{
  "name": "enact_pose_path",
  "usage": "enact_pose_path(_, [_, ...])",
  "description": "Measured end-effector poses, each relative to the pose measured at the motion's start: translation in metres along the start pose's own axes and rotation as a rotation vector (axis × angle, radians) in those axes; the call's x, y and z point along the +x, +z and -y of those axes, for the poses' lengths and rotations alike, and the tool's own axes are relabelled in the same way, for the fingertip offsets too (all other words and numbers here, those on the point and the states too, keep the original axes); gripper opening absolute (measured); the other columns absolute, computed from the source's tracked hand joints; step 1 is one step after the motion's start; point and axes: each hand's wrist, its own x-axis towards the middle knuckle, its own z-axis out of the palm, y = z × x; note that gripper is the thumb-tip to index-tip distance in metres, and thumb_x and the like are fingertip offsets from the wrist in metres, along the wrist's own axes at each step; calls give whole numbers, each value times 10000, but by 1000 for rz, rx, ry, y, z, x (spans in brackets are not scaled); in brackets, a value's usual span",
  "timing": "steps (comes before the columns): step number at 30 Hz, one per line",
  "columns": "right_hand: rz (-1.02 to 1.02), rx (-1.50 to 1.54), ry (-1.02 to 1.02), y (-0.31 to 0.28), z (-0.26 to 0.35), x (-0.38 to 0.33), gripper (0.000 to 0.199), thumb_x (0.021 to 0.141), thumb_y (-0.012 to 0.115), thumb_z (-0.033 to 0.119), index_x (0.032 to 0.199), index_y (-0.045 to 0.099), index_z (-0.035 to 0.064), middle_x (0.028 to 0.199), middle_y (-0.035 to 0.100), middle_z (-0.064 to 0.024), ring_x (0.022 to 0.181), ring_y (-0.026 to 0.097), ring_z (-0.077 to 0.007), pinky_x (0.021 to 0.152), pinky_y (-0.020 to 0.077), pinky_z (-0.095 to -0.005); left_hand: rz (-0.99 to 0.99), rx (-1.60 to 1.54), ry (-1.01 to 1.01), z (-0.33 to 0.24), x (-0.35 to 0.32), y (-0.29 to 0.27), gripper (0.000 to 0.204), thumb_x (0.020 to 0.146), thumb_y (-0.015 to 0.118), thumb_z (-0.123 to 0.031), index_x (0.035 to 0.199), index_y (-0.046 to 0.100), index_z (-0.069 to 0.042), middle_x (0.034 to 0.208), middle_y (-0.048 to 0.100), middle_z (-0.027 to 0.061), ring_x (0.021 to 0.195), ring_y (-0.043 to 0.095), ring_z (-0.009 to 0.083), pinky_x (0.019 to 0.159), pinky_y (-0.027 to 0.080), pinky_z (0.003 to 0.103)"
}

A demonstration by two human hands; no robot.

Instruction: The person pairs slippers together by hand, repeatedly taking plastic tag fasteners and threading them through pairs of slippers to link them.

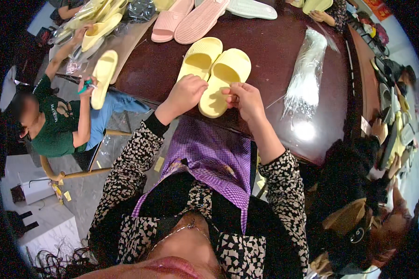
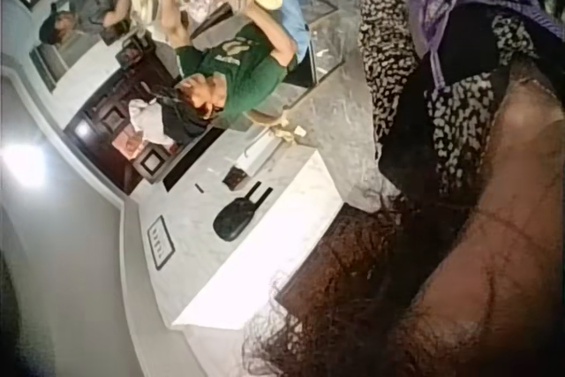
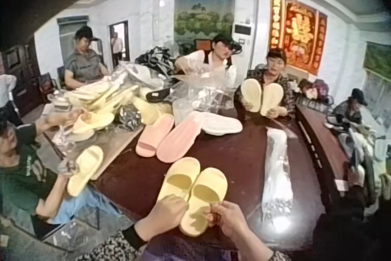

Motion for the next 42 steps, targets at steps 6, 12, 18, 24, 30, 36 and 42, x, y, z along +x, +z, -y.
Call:
enact_pose_path(6, [8, -223, 72, -22, 8, -43, 223, 915, 523, 199, 953, 572, -16, 718, 619, -56, 518, 537, -107, 439, 435, -245, 18, 7, -26, -21, -18, -17, 85, 810, 557, -90, 793, 580, -10, 752, 583, 131, 753, 553, 320, 712, 440, 406])
enact_pose_path(12, [-196, -532, -172, -58, 16, -3, 310, 912, 513, 291, 898, 604, -5, 698, 615, -54, 486, 525, -102, 428, 423, -233, 56, -41, -31, -15, -20, -14, 103, 820, 548, -110, 811, 588, -16, 783, 600, 124, 768, 555, 323, 716, 444, 405])
enact_pose_path(18, [-277, -944, -120, -42, 28, 51, 382, 875, 545, 359, 842, 640, -9, 686, 626, -88, 503, 554, -151, 452, 444, -286, 68, -114, -35, -10, -25, -17, 114, 817, 552, -124, 818, 597, -19, 803, 609, 129, 782, 560, 317, 724, 450, 397])
enact_pose_path(24, [-376, -1220, -635, -37, 3, 90, 274, 780, 595, 272, 798, 670, 10, 739, 649, -154, 659, 633, -246, 612, 488, -358, 56, -65, -66, -16, -29, -10, 109, 807, 548, -129, 796, 601, -35, 786, 613, 110, 769, 571, 300, 703, 458, 395])
enact_pose_path(30, [-351, -1122, -628, -31, 12, 93, 208, 751, 607, 196, 869, 679, 42, 827, 659, -171, 813, 640, -316, 729, 490, -382, 61, -139, -97, -29, -31, -8, 115, 813, 554, -137, 803, 606, -34, 792, 617, 108, 767, 577, 294, 690, 461, 392])
enact_pose_path(36, [-196, -1042, -596, -8, 31, 86, 177, 772, 605, 152, 885, 667, 29, 814, 656, -165, 791, 639, -279, 725, 488, -350, 121, -184, -61, -33, -34, -7, 118, 820, 553, -132, 810, 600, -24, 803, 613, 124, 773, 580, 298, 695, 464, 388])
enact_pose_path(42, [32, -874, -665, 13, 19, 98, 102, 800, 615, 73, 873, 634, 4, 757, 644, -69, 700, 579, -124, 662, 469, -276, 155, -261, -101, -39, -29, -17, 116, 828, 560, -116, 838, 601, -8, 808, 610, 134, 797, 582, 305, 718, 469, 387])
